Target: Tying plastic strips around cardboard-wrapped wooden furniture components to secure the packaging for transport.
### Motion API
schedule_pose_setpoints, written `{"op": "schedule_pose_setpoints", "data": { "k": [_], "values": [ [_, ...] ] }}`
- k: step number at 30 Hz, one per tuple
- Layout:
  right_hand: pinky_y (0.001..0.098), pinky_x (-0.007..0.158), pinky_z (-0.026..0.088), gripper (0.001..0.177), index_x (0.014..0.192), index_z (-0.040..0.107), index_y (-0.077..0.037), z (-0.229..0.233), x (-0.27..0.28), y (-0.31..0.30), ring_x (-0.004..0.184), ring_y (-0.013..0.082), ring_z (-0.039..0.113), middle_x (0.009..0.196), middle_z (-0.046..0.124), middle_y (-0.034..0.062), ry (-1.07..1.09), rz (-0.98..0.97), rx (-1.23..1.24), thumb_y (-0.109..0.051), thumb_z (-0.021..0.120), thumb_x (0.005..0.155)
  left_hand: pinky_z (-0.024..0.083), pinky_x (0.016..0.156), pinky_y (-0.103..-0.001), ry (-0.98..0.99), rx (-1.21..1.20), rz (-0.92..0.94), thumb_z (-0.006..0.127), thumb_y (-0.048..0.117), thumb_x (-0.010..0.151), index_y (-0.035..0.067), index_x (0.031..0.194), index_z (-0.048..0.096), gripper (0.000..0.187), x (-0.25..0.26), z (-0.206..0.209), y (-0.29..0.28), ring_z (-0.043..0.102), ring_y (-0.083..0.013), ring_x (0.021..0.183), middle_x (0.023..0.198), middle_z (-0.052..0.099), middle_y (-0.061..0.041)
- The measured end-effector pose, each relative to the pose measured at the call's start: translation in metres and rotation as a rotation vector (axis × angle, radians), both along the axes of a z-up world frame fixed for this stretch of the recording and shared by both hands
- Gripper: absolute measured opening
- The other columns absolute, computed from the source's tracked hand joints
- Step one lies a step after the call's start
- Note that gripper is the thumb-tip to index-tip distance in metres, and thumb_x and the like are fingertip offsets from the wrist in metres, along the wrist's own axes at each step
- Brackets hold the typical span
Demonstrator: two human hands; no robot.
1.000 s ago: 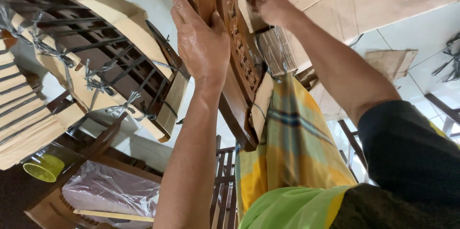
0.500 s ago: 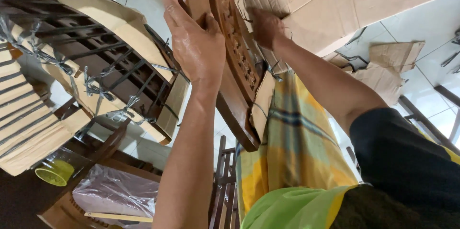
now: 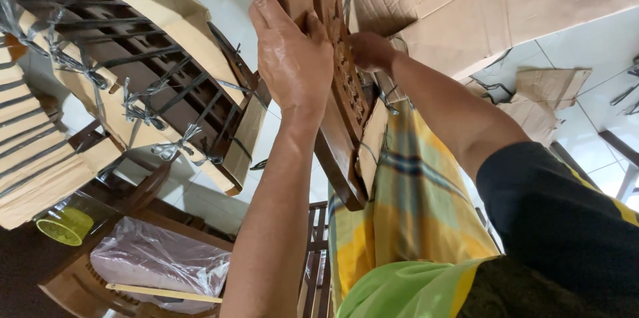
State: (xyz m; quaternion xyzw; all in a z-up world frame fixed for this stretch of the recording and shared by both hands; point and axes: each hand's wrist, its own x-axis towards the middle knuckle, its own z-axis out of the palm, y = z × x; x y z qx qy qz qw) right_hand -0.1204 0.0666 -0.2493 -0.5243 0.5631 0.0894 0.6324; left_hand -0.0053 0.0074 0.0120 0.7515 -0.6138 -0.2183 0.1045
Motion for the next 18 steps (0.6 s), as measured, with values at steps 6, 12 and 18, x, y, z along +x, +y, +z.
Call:
{"op": "schedule_pose_setpoints", "data": {
  "k": [6,12,18],
  "values": [
    [0.0291,0.028,0.021,0.018,0.104,0.050,-0.006,-0.028,0.008,0.025,0.032,0.0115,0.036,0.050,0.035,-0.0024,0.224,0.075,-0.530,-0.012,0.035,0.112,0.062,0.065,-0.040,-0.018,-0.036,-0.028,0.069,0.017,0.108,0.022,0.165,0.001,0.089,0.001,-0.004,0.002,0.071,-0.0282,0.081,0.141,0.058,-0.010],
    [0.0397,0.050,0.054,0.030,0.130,0.056,-0.003,0.018,0.014,-0.022,0.069,0.0296,0.070,0.074,0.064,0.0132,0.118,-0.002,-0.355,0.003,0.047,0.102,0.058,0.057,-0.034,-0.012,-0.010,-0.006,0.072,0.018,0.105,0.022,0.165,-0.001,0.095,0.001,-0.003,0.001,0.068,-0.0226,0.071,0.143,0.059,-0.012],
    [0.0515,0.077,0.060,0.026,0.123,0.066,-0.001,-0.027,0.020,-0.021,0.111,0.0401,0.068,0.118,0.070,0.0211,0.093,0.286,-0.516,-0.015,0.055,0.105,0.066,0.071,-0.036,-0.020,-0.020,0.005,0.071,0.015,0.104,0.023,0.166,0.000,0.094,0.000,-0.002,0.000,0.074,-0.0248,0.083,0.138,0.060,-0.014]
  ]
}}
